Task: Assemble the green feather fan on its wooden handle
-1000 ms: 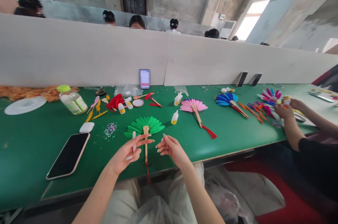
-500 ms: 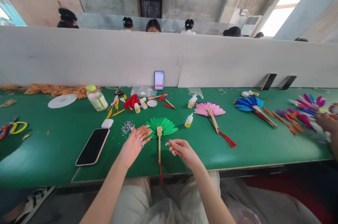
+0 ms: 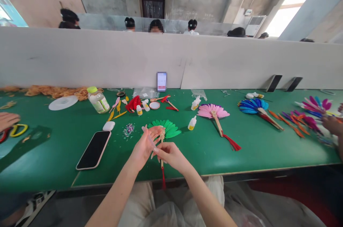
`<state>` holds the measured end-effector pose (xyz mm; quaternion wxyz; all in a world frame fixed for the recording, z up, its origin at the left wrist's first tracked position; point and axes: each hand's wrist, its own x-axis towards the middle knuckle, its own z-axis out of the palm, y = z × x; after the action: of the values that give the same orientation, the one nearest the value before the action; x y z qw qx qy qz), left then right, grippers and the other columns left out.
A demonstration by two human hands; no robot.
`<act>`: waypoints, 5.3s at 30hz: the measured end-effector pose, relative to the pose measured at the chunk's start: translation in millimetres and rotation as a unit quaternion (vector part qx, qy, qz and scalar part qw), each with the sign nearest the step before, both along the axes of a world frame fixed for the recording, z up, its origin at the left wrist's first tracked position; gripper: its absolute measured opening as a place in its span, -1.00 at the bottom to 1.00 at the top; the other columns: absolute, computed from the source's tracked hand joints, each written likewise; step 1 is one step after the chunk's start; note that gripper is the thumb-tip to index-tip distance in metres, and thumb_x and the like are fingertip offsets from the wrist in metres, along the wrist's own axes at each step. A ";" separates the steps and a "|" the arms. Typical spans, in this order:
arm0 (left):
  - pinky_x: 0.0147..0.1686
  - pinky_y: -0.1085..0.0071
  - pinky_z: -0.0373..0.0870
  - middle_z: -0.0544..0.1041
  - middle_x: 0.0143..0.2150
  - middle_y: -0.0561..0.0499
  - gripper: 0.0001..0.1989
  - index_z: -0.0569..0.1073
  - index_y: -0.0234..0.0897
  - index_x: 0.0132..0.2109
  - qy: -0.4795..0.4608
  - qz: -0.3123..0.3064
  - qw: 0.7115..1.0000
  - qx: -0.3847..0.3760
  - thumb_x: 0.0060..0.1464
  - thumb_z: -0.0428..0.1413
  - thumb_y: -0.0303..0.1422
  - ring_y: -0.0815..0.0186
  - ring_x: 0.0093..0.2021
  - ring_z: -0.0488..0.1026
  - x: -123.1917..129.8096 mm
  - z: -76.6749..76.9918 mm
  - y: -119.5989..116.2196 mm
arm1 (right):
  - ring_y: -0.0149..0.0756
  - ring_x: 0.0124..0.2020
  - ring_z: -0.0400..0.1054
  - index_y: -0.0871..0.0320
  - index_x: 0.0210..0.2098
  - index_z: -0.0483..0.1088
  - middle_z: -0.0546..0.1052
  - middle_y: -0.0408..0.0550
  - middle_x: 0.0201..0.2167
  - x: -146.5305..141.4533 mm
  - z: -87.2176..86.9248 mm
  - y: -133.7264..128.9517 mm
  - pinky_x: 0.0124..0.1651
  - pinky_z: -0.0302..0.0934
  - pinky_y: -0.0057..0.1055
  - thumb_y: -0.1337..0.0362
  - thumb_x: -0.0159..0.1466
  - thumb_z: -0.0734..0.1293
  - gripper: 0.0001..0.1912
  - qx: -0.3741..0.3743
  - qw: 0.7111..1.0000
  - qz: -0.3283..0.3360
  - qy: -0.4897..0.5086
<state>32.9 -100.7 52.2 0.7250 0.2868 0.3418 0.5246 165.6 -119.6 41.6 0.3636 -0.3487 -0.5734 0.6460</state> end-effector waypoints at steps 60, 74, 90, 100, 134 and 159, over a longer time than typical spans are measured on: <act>-0.06 0.34 0.25 0.44 -0.02 -0.12 -0.60 0.50 -0.31 -0.20 -0.001 -0.033 0.999 -0.037 0.11 -0.06 -0.10 0.16 0.06 0.27 15.8 45.7 -13.3 | -0.46 -0.54 0.24 0.18 -0.40 0.41 0.42 -0.14 -0.55 26.1 62.8 -22.1 -0.46 0.09 -0.55 0.30 0.29 0.17 -0.77 0.310 0.920 0.018 -0.240; 0.04 0.25 0.12 0.46 -0.03 -0.09 -0.57 0.48 -0.26 -0.22 0.098 0.031 0.992 0.079 0.12 -0.12 -0.05 0.16 0.06 0.28 20.7 63.6 -30.4 | -0.50 -0.74 0.19 0.24 -0.33 0.44 0.37 -0.19 -0.70 19.6 50.4 -29.9 -0.72 0.08 -0.60 0.04 0.06 0.37 -0.63 0.048 0.997 -0.004 -0.066; 0.06 0.25 0.11 0.47 -0.05 -0.06 -0.62 0.48 -0.24 -0.23 0.140 0.043 0.982 0.118 0.12 -0.09 -0.08 0.17 0.05 0.29 20.1 69.5 -34.4 | -0.55 -0.81 0.15 0.26 -0.41 0.42 0.41 -0.20 -0.73 14.7 50.7 -29.1 -0.78 0.00 -0.62 0.04 -0.04 0.43 -0.60 -0.029 0.999 0.018 -0.027; 0.04 0.27 0.13 0.49 -0.09 -0.05 -0.63 0.49 -0.25 -0.25 0.140 0.047 0.982 0.119 0.11 -0.07 -0.09 0.18 0.01 0.32 19.5 71.7 -35.3 | -0.58 -0.83 0.12 0.29 -0.44 0.44 0.37 -0.22 -0.78 15.4 55.2 -27.7 -0.80 -0.03 -0.64 0.06 -0.02 0.43 -0.63 -0.057 0.998 0.031 0.013; 0.05 0.27 0.13 0.48 -0.10 -0.08 -0.65 0.50 -0.27 -0.29 0.135 0.024 0.984 0.118 0.10 -0.04 -0.11 0.18 0.00 0.32 23.7 72.9 -35.2 | -0.55 -0.80 0.16 0.27 -0.52 0.39 0.37 -0.21 -0.75 20.5 57.2 -29.0 -0.81 -0.07 -0.65 0.09 -0.07 0.47 -0.65 -0.052 0.998 0.023 0.018; -0.43 0.50 0.22 0.41 -0.43 0.04 -0.64 0.49 -0.24 -0.28 0.211 0.190 0.948 0.144 0.09 -0.05 -0.08 0.41 -0.44 0.29 22.3 75.2 -40.3 | -0.51 -0.77 0.22 0.27 -0.44 0.45 0.38 -0.20 -0.75 18.5 72.6 -37.3 -0.79 0.02 -0.65 0.09 -0.06 0.45 -0.65 -0.028 0.999 -0.039 0.023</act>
<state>55.2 -141.0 127.4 0.4744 0.4221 0.4559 0.6236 184.0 -156.9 114.2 0.3918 -0.3658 -0.5322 0.6554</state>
